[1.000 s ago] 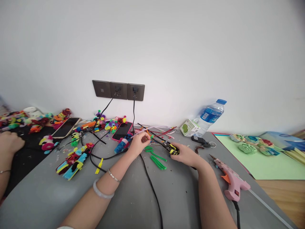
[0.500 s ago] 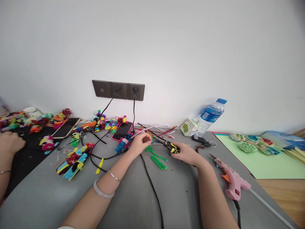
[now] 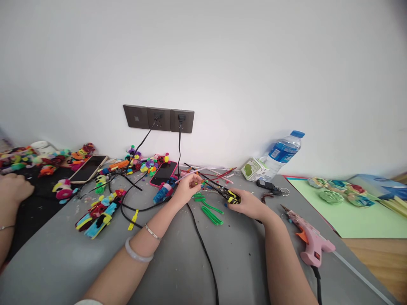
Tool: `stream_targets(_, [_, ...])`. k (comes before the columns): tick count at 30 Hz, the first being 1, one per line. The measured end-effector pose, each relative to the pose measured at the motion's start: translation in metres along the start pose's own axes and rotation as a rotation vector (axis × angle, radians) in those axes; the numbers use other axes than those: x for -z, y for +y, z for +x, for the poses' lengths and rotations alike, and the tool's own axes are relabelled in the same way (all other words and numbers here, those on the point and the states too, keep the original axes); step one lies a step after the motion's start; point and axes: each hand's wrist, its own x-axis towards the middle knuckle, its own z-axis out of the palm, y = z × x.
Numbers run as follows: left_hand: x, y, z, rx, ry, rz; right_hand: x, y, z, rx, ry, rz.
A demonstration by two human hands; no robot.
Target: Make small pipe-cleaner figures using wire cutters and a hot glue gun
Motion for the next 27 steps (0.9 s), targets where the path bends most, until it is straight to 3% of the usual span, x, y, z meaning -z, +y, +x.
stream_targets(16, [0.0015, 0.0001, 0.0019, 0.061, -0.018, 0.036, -0.0006, -0.0005, 0.0001, 0.013, 0.022, -0.028])
stream_targets(27, [-0.0039, 0.0057, -0.0034, -0.03, 0.056, 0.136, -0.0004, -0.0047, -0.0025, -0.018, 0.011, -0.052])
